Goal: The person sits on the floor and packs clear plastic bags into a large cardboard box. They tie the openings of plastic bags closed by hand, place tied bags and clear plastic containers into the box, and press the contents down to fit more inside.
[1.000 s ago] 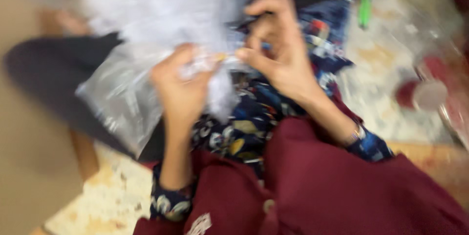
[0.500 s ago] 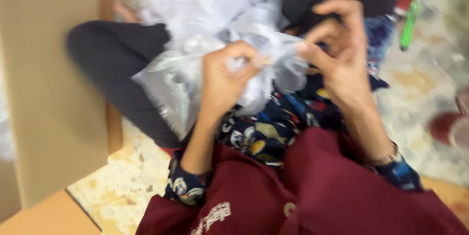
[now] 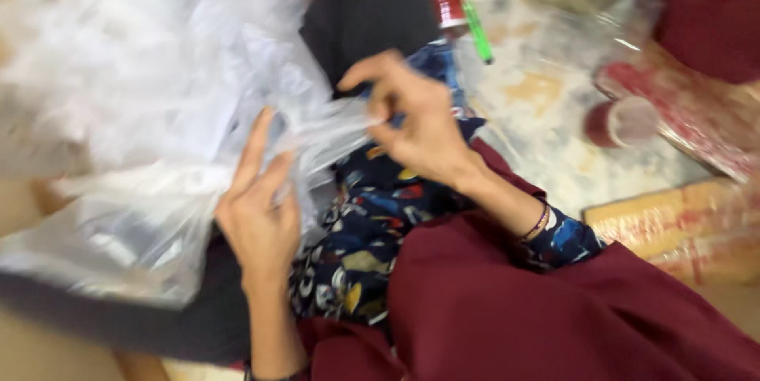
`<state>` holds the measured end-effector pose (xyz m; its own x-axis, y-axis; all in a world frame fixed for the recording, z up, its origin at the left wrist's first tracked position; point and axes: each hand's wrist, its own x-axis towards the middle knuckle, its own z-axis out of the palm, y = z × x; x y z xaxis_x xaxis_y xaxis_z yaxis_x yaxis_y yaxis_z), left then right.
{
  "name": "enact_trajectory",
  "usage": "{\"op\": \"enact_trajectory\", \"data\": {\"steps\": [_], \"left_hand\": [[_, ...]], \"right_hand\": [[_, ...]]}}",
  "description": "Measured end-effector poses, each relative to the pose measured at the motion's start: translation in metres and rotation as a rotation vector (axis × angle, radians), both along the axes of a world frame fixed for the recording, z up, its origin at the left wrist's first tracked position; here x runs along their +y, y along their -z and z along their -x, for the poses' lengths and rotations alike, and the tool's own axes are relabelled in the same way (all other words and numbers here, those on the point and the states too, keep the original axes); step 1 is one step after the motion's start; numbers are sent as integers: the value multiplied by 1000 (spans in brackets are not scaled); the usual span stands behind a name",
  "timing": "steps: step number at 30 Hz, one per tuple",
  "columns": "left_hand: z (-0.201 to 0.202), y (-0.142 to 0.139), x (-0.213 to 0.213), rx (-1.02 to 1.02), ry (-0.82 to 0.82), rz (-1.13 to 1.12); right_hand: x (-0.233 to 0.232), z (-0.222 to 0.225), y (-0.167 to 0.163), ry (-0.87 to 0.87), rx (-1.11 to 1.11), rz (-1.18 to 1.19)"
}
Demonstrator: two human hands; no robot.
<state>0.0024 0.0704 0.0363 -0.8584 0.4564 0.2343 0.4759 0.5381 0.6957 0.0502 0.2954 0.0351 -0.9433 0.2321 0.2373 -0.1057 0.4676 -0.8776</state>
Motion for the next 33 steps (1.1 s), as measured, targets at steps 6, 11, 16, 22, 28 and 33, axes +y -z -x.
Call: {"op": "enact_trajectory", "data": {"steps": [6, 11, 16, 22, 28, 33], "left_hand": [[5, -3, 1, 43, -52, -134], [4, 5, 6, 56, -10, -137], [1, 2, 12, -4, -34, -140], [2, 4, 17, -95, 20, -88], [3, 18, 30, -166, 9, -41], [3, 16, 29, -104, 27, -116]], "right_hand": [[93, -26, 56, 131, -170, -53], [218, -63, 152, 794, -325, -734], [252, -84, 222, 944, -505, -542], [232, -65, 128, 454, -273, 505], [119, -54, -19, -409, -102, 1009], [37, -10, -63, -652, -335, 736]]}}
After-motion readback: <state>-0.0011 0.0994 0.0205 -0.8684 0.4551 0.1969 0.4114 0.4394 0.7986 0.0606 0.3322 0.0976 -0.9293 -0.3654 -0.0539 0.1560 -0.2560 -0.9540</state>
